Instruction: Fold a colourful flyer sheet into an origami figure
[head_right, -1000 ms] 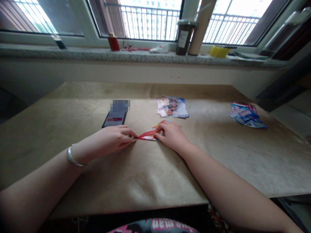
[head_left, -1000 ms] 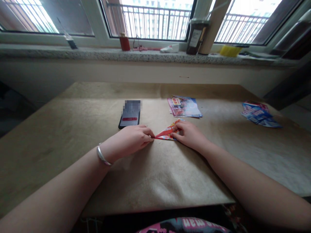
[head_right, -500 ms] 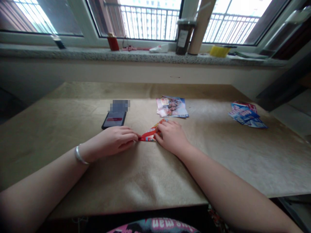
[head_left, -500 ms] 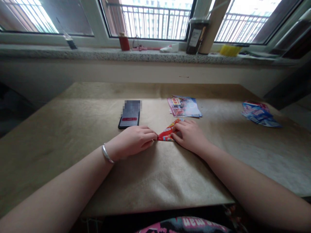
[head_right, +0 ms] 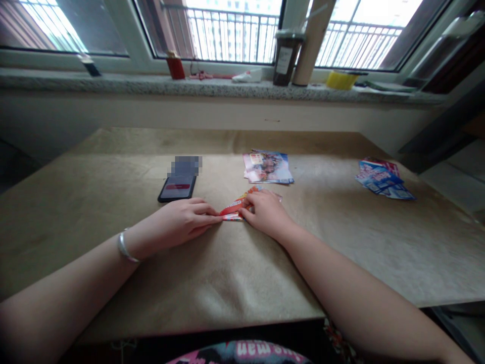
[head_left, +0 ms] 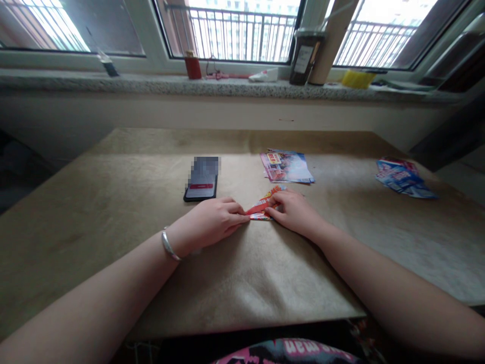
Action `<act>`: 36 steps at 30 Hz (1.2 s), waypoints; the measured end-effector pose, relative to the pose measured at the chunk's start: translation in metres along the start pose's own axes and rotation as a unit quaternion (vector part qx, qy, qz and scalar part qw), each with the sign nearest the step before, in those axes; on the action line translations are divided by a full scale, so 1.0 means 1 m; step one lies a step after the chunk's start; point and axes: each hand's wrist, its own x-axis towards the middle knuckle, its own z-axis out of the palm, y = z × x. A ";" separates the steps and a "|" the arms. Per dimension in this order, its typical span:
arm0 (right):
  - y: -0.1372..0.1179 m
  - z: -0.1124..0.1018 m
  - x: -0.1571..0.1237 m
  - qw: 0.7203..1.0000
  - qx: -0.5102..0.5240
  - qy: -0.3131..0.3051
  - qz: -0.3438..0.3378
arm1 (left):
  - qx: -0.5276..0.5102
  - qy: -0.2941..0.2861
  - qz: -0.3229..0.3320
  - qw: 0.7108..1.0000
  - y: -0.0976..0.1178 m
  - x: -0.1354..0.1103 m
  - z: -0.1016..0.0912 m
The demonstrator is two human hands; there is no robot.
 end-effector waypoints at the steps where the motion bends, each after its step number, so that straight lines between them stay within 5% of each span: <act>1: 0.000 0.000 0.000 1.000 0.002 0.000 0.002 | 0.000 -0.001 0.000 1.000 0.000 0.000 0.000; 22: -0.001 0.000 0.001 1.000 -0.004 -0.001 0.009 | 0.090 -0.040 0.008 0.995 0.006 0.002 -0.002; 36: 0.001 0.001 -0.001 1.000 -0.008 -0.009 0.003 | -0.024 -0.045 -0.002 0.999 -0.007 -0.005 -0.006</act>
